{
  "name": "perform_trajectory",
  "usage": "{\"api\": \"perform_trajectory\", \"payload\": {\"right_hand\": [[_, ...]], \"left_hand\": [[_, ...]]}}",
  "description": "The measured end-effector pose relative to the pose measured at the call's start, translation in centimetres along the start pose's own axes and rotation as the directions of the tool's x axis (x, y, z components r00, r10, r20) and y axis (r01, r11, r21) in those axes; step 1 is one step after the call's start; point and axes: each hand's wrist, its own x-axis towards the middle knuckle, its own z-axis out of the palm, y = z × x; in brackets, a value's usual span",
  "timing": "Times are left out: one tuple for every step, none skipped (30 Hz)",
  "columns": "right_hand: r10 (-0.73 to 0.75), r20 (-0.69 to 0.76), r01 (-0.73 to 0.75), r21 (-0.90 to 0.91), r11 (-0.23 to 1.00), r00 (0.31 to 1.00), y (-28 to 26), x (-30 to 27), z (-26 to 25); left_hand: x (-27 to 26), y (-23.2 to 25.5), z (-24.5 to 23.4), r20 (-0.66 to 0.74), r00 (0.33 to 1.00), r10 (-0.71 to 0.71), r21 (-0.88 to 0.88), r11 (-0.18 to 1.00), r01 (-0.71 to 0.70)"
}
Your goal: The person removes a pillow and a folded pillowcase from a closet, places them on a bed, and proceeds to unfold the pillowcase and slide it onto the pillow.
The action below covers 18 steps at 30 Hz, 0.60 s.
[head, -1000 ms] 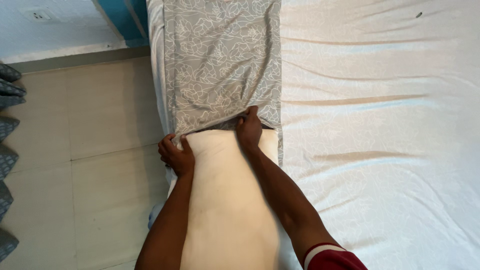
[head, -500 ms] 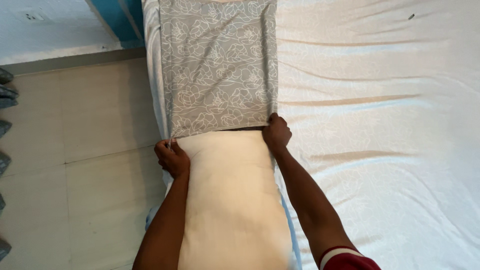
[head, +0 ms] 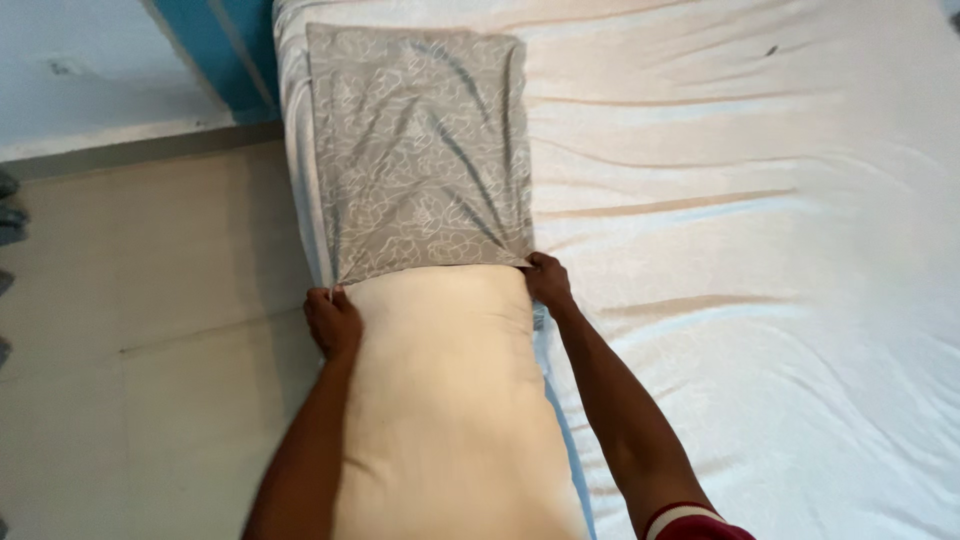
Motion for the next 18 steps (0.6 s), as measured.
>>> {"api": "perform_trajectory", "payload": {"right_hand": [[-0.003,-0.012,0.003,0.000,1.000,1.000,-0.4,-0.3,-1.0],[0.016,0.089,-0.032,0.179,0.983,0.996,-0.7,-1.3,-1.6],[0.015,0.190,-0.081,0.347,0.934,0.982,-1.0,-2.2,-2.0],[0.008,0.188,-0.075,0.349,0.934,0.982,-1.5,-2.9,-2.1],[0.048,0.194,-0.119,0.373,0.920,0.980,-1.8,-3.5,-2.2],[0.088,0.202,-0.163,0.395,0.904,0.975,-2.1,-4.0,-2.1],[0.082,0.202,-0.158,0.397,0.904,0.976,-2.3,-4.3,-2.0],[0.057,0.189,-0.131,0.407,0.904,0.980,-2.5,-4.6,-1.8],[0.031,0.175,-0.103,0.417,0.903,0.984,-2.7,-4.8,-1.6],[0.031,0.175,-0.103,0.419,0.902,0.984,-2.8,-5.0,-1.5],[0.048,0.172,-0.113,0.394,0.912,0.984,-3.0,-5.0,-1.6],[0.064,0.164,-0.121,0.367,0.923,0.984,-3.3,-4.9,-1.9],[0.063,0.160,-0.119,0.367,0.923,0.985,-3.6,-4.9,-2.2],[0.085,0.171,-0.145,0.372,0.917,0.982,-4.0,-5.0,-2.4],[0.107,0.183,-0.171,0.377,0.910,0.977,-4.5,-5.2,-2.7],[0.107,0.182,-0.170,0.377,0.911,0.977,-5.0,-5.4,-2.9],[0.155,0.204,-0.227,0.400,0.888,0.967,-5.5,-5.7,-3.2],[0.198,0.228,-0.280,0.422,0.862,0.953,-6.1,-5.8,-3.4]], "left_hand": [[1.3,-0.5,-0.8,0.123,0.987,0.099,0.024,0.994,-0.103],[1.9,-1.0,-2.1,0.246,0.951,0.185,0.044,0.978,-0.202],[2.5,-1.3,-3.3,0.245,0.951,0.187,0.042,0.978,-0.203],[3.5,-1.6,-4.6,0.343,0.926,0.159,-0.022,0.987,-0.161],[4.2,-1.7,-5.6,0.439,0.888,0.138,-0.081,0.990,-0.114],[4.2,-1.9,-6.1,0.434,0.890,0.140,-0.082,0.990,-0.116],[4.0,-2.0,-6.3,0.462,0.876,0.140,-0.077,0.990,-0.118],[3.9,-2.3,-6.5,0.490,0.861,0.137,-0.069,0.991,-0.119],[3.6,-2.6,-6.4,0.487,0.863,0.138,-0.067,0.990,-0.121],[3.0,-2.8,-6.0,0.462,0.874,0.150,-0.029,0.988,-0.154],[2.7,-3.1,-5.8,0.438,0.884,0.164,0.009,0.982,-0.187],[2.5,-3.3,-5.6,0.438,0.883,0.167,0.006,0.982,-0.189],[2.4,-3.3,-5.5,0.417,0.885,0.208,-0.024,0.976,-0.218],[2.3,-3.2,-5.6,0.394,0.885,0.250,-0.054,0.967,-0.249],[2.3,-3.0,-5.7,0.393,0.884,0.254,-0.058,0.966,-0.252],[2.2,-2.7,-6.1,0.357,0.892,0.278,-0.138,0.960,-0.244],[2.1,-2.2,-6.3,0.318,0.899,0.300,-0.218,0.946,-0.238],[2.1,-1.4,-6.4,0.315,0.900,0.301,-0.218,0.946,-0.240]]}}
